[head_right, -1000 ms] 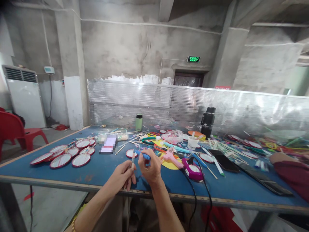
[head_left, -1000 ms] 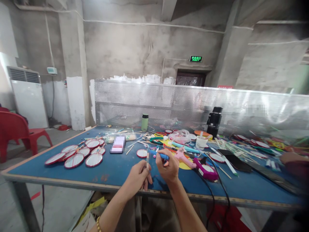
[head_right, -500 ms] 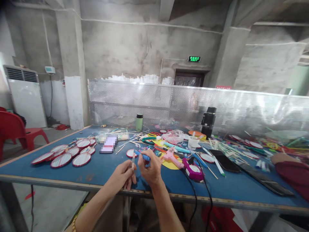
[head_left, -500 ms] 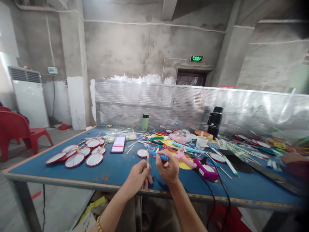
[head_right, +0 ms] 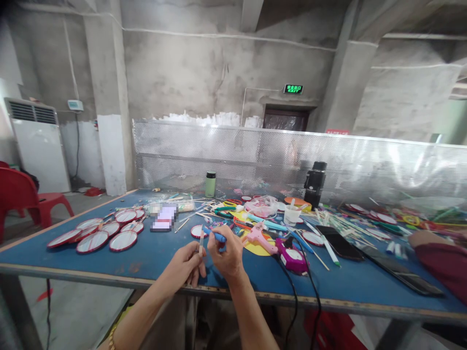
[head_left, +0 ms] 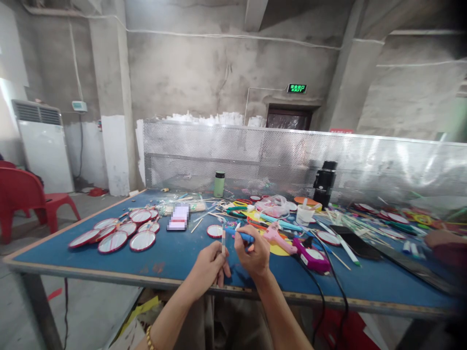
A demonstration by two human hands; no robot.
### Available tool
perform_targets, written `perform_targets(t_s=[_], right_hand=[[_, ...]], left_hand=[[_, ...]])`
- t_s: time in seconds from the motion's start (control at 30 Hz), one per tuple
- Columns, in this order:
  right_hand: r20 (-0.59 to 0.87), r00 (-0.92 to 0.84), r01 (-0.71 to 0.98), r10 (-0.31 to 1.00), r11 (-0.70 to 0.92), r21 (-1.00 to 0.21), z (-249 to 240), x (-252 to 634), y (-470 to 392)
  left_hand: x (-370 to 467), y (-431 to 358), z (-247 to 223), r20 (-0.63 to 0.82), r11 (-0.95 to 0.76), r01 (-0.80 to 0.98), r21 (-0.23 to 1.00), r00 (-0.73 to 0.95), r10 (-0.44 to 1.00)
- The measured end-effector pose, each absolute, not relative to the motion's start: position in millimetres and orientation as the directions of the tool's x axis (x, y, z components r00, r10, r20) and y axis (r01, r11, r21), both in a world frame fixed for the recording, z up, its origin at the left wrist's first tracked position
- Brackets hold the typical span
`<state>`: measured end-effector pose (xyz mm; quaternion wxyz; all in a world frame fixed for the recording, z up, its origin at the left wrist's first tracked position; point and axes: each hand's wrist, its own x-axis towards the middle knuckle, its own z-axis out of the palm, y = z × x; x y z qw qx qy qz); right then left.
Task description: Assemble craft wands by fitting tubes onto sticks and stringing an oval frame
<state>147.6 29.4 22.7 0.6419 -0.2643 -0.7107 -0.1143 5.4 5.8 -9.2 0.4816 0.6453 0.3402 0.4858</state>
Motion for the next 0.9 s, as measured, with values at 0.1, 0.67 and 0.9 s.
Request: perform_targets(t_s=[0.1, 0.67, 0.9], right_hand=[[0.973, -0.024, 0.53, 0.231, 0.828, -0.183, 23.4, 147.3, 30.0], [0.974, 0.001, 0.556, 0.228, 0.809, -0.19, 24.7, 146.7, 30.1], [0.975, -0.023, 0.535, 0.222, 0.826, -0.176, 23.3, 146.8, 29.0]], left_hand=[[5.4, 6.3, -9.9, 0.301, -0.306, -0.031, 0.952, 0.299, 0.906], [5.4, 5.1, -7.9, 0.288, -0.291, -0.034, 0.956, 0.296, 0.911], [5.2, 4.5, -6.7, 0.275, -0.278, -0.029, 0.96, 0.293, 0.916]])
